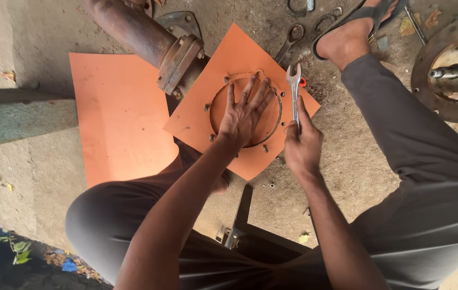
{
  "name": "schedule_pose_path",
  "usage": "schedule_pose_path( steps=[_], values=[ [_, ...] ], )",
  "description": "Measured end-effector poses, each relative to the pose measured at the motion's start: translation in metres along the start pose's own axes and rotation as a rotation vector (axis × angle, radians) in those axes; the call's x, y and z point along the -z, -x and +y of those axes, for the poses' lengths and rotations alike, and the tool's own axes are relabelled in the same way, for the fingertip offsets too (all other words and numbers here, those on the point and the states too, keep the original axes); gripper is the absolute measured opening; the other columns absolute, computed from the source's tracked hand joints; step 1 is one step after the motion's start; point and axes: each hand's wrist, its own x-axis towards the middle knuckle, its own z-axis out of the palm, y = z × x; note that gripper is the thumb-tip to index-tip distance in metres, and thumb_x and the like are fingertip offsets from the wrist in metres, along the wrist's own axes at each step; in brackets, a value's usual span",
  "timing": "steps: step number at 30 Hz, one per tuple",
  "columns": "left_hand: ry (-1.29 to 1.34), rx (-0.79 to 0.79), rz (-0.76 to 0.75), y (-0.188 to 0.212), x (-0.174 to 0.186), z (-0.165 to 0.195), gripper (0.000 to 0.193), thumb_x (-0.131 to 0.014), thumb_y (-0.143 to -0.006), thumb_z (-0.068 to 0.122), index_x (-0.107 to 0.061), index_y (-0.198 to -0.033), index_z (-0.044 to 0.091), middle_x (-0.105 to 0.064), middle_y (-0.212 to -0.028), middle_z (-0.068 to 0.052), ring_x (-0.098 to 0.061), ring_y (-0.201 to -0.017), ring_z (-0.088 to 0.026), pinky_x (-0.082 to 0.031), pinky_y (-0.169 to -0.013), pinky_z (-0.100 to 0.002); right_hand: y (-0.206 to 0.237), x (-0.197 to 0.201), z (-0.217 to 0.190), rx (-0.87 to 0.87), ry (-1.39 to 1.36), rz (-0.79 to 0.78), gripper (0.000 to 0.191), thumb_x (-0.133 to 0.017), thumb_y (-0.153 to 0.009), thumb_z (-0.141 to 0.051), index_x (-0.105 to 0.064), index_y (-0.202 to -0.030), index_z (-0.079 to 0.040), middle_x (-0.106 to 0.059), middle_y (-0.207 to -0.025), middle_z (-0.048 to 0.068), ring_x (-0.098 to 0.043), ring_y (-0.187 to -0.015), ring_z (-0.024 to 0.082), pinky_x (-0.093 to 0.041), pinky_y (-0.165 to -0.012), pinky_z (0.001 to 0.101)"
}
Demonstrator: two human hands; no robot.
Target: The person sits on a chair and works on the ground, holding a circular metal ring flange on an orange rubber sheet. They press the ring in place, trace around its edge, and run a wrench along the ring while marking the sheet to shape a gasket.
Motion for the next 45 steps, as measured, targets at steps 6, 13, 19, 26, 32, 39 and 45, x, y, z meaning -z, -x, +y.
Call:
schedule_pose_path(
  steps=[6,13,19,26,32,39,45],
  values=[
    [0.038,-0.004,0.004,0.001,0.004,-0.002,0.092,-0.059,-0.091,0.013,-0.012,-0.169,0.023,-0.003,-0.174,-0.004,-0.006,-0.160,-0.033,-0.019,-0.121,-0.068,0.004,-0.015,0.007,0.090,0.023,0.090,0.065,-0.051,-0.097,0.003,-0.042,-0.160,-0.011,-0.064,-0.075,0.009,-0.062,-0.062,0.012,-0.052,-0.058,0.0330],
    [0.022,0.022,0.025,0.002,0.002,-0.002,0.091,-0.057,-0.091,0.013,-0.010,-0.168,0.024,-0.004,-0.173,-0.002,-0.008,-0.159,-0.032,-0.018,-0.120,-0.069,0.001,-0.014,0.013,0.096,-0.014,0.104,0.068,-0.049,-0.099,0.005,-0.037,-0.163,-0.013,-0.063,-0.079,0.010,-0.058,-0.065,0.014,-0.051,-0.061,0.0317],
    [0.126,0.033,0.100,-0.004,-0.006,0.002,0.085,-0.056,-0.094,0.020,-0.010,-0.166,0.026,-0.004,-0.173,0.001,-0.009,-0.159,-0.030,-0.016,-0.120,-0.072,-0.009,-0.009,0.011,0.203,0.065,0.066,0.070,-0.050,-0.095,0.005,-0.040,-0.162,-0.014,-0.061,-0.076,0.011,-0.058,-0.067,0.011,-0.051,-0.066,0.0290],
    [0.062,0.052,0.096,-0.001,-0.011,0.002,0.086,-0.056,-0.095,0.019,-0.011,-0.167,0.028,-0.002,-0.174,0.000,-0.010,-0.160,-0.032,-0.014,-0.122,-0.072,-0.018,0.000,-0.001,0.113,0.108,-0.035,0.064,-0.051,-0.096,0.002,-0.046,-0.158,-0.012,-0.057,-0.068,0.014,-0.057,-0.060,0.016,-0.049,-0.060,0.0327],
    [0.109,0.016,-0.024,-0.001,-0.003,-0.003,0.090,-0.057,-0.091,0.015,-0.010,-0.167,0.027,0.001,-0.173,-0.001,-0.007,-0.160,-0.030,-0.014,-0.120,-0.072,-0.022,0.001,-0.011,0.127,0.081,-0.091,0.060,-0.052,-0.096,0.002,-0.048,-0.155,-0.010,-0.065,-0.075,0.012,-0.064,-0.062,0.017,-0.051,-0.058,0.0331],
    [0.141,0.017,0.005,-0.001,-0.004,-0.003,0.089,-0.056,-0.094,0.015,-0.007,-0.167,0.027,0.002,-0.173,0.001,-0.008,-0.160,-0.029,-0.016,-0.122,-0.070,-0.028,0.007,-0.019,0.232,0.149,-0.077,0.061,-0.053,-0.097,0.003,-0.048,-0.157,-0.010,-0.064,-0.077,0.016,-0.060,-0.062,0.013,-0.050,-0.059,0.0312],
    [0.071,0.042,-0.010,-0.002,-0.003,-0.005,0.092,-0.057,-0.093,0.013,-0.004,-0.167,0.030,0.006,-0.172,0.001,-0.006,-0.158,-0.027,-0.014,-0.123,-0.066,-0.039,0.017,-0.022,0.189,0.103,-0.108,0.058,-0.053,-0.099,0.000,-0.049,-0.156,-0.012,-0.061,-0.074,0.012,-0.050,-0.061,0.008,-0.046,-0.056,0.0303]
  ],
)
